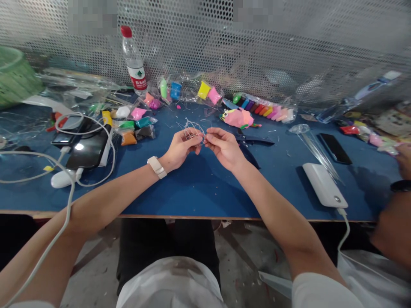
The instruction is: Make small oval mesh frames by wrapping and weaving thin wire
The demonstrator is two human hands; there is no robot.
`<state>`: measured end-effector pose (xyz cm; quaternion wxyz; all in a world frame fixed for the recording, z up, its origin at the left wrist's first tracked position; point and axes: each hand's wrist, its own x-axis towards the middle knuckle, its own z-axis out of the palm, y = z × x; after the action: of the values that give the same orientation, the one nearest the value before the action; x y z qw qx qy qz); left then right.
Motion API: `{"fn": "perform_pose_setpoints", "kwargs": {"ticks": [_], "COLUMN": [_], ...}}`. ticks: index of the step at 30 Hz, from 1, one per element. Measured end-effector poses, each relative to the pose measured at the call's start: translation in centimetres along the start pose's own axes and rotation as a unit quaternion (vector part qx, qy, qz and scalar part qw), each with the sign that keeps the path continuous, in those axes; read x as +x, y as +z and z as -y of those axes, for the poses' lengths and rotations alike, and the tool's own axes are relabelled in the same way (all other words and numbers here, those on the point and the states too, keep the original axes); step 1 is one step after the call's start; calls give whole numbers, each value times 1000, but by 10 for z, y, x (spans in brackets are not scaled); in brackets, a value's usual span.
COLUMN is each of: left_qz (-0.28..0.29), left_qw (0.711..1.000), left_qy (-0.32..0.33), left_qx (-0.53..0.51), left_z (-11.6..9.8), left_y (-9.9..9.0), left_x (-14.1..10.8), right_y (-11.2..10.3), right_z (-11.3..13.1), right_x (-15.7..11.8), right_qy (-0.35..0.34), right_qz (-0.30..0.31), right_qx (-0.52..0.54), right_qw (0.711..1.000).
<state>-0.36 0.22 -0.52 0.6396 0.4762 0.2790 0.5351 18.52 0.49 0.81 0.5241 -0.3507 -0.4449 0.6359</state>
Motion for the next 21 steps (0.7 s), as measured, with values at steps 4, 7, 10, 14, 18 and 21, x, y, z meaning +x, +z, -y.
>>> {"fn": "perform_pose_setpoints", "kwargs": {"ticks": [4, 7, 10, 14, 18, 21], "left_qz": [-28, -32, -14, -42, -85, -72], "left_qw": [1000, 999, 999, 987, 898, 792], "left_qy": [-7, -9, -14, 36, 223, 331], "left_qx": [-10, 8, 44, 148, 370, 508], "left_z": [5, 8, 12, 19, 17, 10], "left_y": [-3, -6, -9, -19, -33, -40], "left_x": [2, 3, 5, 9, 13, 14], "right_y": [1, 3, 4, 2, -1, -3], "right_z": [-2, -3, -3, -1, 1, 0], "right_x": [0, 0, -1, 0, 1, 2], "right_qy": [-32, -47, -57, -62, -41, -12], "right_qz": [-8, -18, -27, -39, -35, -26], "right_qx": [-31, -54, -82, -108, -98, -73], "right_qw": [999, 997, 995, 991, 994, 997]}}
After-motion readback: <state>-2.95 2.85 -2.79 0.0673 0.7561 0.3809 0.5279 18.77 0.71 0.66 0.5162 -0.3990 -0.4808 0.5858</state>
